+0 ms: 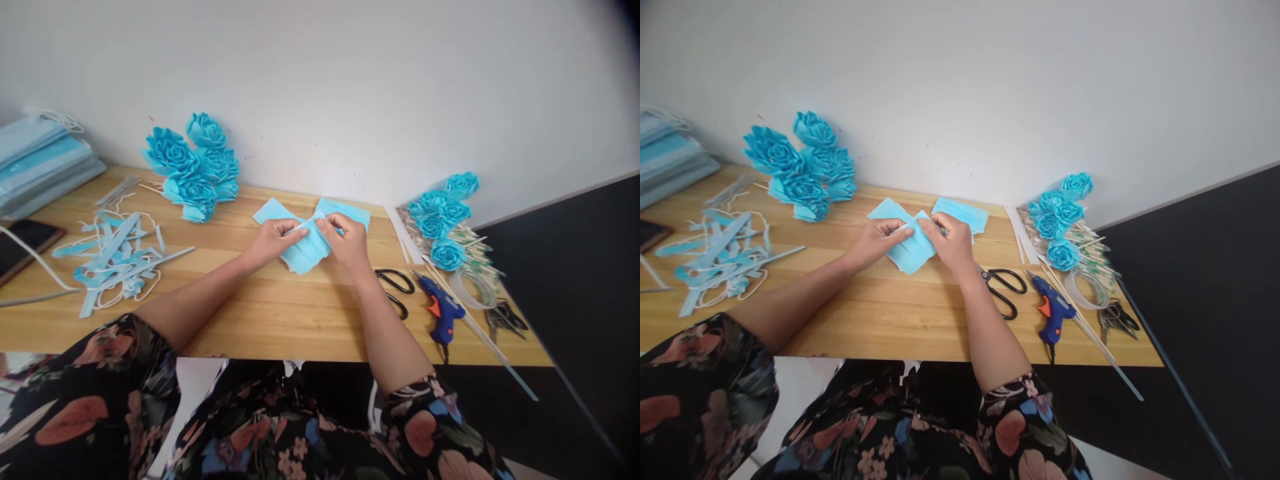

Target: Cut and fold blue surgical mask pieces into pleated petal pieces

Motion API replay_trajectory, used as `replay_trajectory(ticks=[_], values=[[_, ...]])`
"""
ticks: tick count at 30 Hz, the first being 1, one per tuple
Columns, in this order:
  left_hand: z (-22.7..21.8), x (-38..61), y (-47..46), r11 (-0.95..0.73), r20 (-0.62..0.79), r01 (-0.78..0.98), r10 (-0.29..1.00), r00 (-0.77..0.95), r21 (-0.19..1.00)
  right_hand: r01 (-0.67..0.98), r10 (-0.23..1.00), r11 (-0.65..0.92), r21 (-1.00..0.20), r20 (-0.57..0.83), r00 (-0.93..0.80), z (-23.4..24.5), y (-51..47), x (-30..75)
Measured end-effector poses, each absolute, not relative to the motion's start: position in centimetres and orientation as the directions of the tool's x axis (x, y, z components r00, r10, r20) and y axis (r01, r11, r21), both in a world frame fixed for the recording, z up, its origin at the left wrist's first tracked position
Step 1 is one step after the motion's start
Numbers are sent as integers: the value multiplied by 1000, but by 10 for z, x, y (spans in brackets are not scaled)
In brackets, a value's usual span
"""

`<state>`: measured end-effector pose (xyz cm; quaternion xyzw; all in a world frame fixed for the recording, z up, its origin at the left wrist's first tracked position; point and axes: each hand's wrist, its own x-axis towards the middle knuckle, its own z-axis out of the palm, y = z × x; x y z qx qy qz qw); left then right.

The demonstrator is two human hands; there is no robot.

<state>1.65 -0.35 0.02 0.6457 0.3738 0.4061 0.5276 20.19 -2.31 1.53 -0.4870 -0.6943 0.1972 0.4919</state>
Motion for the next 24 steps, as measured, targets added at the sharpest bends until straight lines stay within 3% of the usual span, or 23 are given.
replay_trajectory(ticks=[6,10,14,24], values=[[1,16,1,-185,160,35,919,362,982,502,823,416,-759,549,148,14,-20,203],[-9,15,10,-119,125,-37,961,247,992,515,787,385,-766,564,251,14,-19,205],[-18,13,15,-78,102,-122,973,209,990,538,753,393,-746,597,277,14,-18,206],[-14,13,13,-122,130,-62,983,128,991,576,746,355,-737,594,301,6,-16,207]])
